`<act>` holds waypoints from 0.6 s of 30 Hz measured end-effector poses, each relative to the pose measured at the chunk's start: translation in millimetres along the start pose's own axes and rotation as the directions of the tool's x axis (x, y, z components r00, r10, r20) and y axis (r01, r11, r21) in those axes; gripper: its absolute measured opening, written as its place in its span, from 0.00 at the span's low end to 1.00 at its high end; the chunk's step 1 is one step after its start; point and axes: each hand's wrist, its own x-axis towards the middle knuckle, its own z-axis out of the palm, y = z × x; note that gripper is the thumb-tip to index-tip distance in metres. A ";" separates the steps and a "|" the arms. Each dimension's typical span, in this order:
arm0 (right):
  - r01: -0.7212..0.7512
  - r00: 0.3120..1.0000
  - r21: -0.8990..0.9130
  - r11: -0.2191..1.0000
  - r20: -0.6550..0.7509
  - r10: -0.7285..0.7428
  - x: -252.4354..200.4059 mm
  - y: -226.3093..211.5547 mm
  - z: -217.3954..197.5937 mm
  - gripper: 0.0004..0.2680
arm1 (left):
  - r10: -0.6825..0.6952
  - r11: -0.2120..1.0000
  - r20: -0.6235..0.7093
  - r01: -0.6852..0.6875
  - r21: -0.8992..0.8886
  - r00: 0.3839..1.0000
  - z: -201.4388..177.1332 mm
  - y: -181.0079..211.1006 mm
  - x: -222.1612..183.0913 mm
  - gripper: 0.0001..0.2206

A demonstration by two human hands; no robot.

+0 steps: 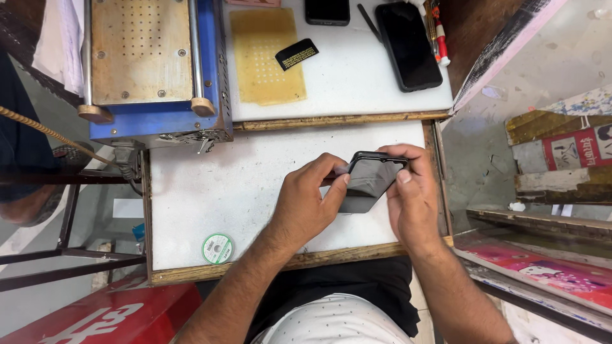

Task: The person applies a screen protector to a smartphone. They peel off the backing, align the film over the display, press it down, and smooth out bubbles with a small tool. The phone is then placed into a blue pressing machine, removed, and the person continues smoothing the protector and testing the touchscreen.

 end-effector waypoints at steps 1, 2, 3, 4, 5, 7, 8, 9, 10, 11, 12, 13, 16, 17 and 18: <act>0.060 0.998 -0.155 0.986 0.022 -0.058 0.9 -1.3 -1.3 0.13 | -0.008 1.000 0.019 0.008 0.007 1.000 -2.9 0.8 -0.7 0.04; 0.121 0.993 -0.305 0.945 0.052 -0.111 1.5 -2.9 -2.6 0.11 | -0.017 1.000 0.038 0.016 0.014 0.999 -6.2 1.2 -1.4 0.04; 0.183 0.983 -0.446 0.876 0.092 -0.158 2.9 -4.4 -3.7 0.10 | -0.024 1.000 0.055 0.023 0.020 0.998 -9.1 1.3 -1.8 0.04; 0.190 0.982 -0.469 0.862 0.097 -0.163 2.8 -5.0 -3.5 0.10 | -0.047 0.997 0.073 0.043 0.060 0.996 -12.2 0.8 -2.7 0.04; 0.195 0.981 -0.492 0.849 0.104 -0.165 2.5 -6.1 -3.9 0.10 | -0.074 0.993 0.088 0.065 0.100 0.993 -14.9 -0.3 -4.9 0.04; 0.197 0.980 -0.513 0.835 0.108 -0.164 0.8 -4.7 -3.7 0.10 | -0.156 0.977 0.116 0.137 0.161 0.981 -19.1 -5.4 -11.4 0.04; 0.193 0.981 -0.513 0.836 0.105 -0.162 -0.6 -4.5 -4.6 0.10 | -0.211 0.965 0.129 0.185 0.184 0.969 -20.8 -8.8 -15.4 0.04; 0.198 0.980 -0.512 0.836 0.104 -0.168 0.7 -3.9 -5.4 0.10 | -0.257 0.951 0.138 0.226 0.210 0.956 -22.4 -12.3 -16.9 0.05; 0.202 0.979 -0.497 0.844 0.108 -0.171 1.1 -2.9 -5.9 0.11 | -0.274 0.944 0.147 0.237 0.229 0.950 -22.7 -15.2 -19.1 0.05; 0.206 0.978 -0.482 0.851 0.111 -0.174 1.5 -2.0 -7.1 0.11 | -0.291 0.937 0.157 0.248 0.247 0.944 -21.7 -18.0 -21.9 0.05; 0.209 0.978 -0.468 0.859 0.115 -0.176 1.1 0.0 -7.9 0.11 | -0.307 0.929 0.167 0.258 0.265 0.937 -20.7 -21.0 -24.9 0.06; 0.162 0.987 -0.430 0.888 0.074 -0.144 0.4 2.2 -8.9 0.12 | -0.261 0.942 0.151 0.218 0.255 0.953 -18.9 -24.1 -27.9 0.06; 0.086 0.996 -0.329 0.940 0.019 -0.085 -0.5 8.0 -11.8 0.12 | -0.142 0.964 0.109 0.112 0.241 0.984 -14.5 -32.1 -33.6 0.07; 0.099 0.995 -0.313 0.945 0.041 -0.091 -0.9 9.0 -13.0 0.12 | -0.124 0.965 0.100 0.096 0.244 0.987 -12.5 -33.9 -35.7 0.07; 0.112 0.993 -0.297 0.948 0.063 -0.097 -1.8 9.9 -13.7 0.12 | -0.105 0.966 0.091 0.080 0.247 0.990 -10.7 -35.4 -37.6 0.07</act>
